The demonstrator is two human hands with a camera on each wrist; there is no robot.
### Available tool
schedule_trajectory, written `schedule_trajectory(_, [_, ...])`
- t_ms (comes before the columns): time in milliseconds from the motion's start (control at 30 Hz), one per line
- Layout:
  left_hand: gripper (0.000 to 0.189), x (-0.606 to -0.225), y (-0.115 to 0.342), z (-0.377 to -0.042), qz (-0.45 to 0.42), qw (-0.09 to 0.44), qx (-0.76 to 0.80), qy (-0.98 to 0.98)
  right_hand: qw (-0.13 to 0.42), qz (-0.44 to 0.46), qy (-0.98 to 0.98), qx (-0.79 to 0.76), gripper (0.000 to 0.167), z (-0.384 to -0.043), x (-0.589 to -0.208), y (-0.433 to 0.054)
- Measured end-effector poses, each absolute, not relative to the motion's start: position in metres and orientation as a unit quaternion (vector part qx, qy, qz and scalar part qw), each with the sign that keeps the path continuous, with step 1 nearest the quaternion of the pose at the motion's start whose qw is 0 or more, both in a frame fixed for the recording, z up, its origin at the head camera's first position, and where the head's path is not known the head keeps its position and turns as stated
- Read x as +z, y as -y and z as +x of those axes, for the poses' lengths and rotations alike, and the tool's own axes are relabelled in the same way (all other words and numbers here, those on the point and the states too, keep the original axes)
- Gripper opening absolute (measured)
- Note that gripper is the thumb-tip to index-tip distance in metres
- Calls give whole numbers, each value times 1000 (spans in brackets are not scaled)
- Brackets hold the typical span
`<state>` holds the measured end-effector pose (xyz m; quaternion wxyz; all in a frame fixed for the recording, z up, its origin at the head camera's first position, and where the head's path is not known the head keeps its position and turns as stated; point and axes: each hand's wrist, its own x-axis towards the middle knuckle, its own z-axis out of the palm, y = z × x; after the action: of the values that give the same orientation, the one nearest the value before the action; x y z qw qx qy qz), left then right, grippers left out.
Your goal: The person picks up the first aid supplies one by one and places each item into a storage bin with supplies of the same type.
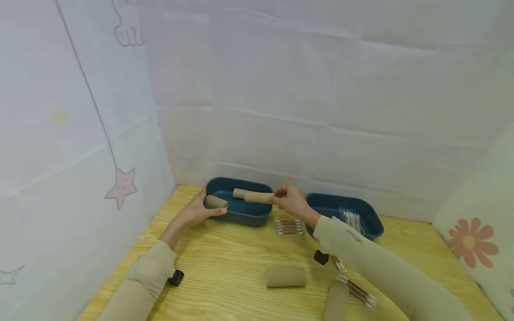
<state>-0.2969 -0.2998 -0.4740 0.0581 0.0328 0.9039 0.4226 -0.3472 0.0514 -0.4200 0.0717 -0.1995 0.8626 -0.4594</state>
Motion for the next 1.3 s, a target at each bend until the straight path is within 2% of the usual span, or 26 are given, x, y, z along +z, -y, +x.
schedule_trajectory(333, [134,-473,299,-298,35,53,420,-905,57,-198,-865,-458,28,-350,-425,-26])
schedule_trajectory(567, [133,-478,292,-296,33,61,415,-907,85,-191,-861,-464,39,-352,-431,-21])
schedule_trajectory(867, [132,-476,289,-302,38,63,416,-907,100,-216,-854,-462,20,-342,-416,-28])
schedule_trajectory(1300, [134,-474,292,-302,37,64,421,-904,69,-303,-861,-402,16,-307,-394,-43])
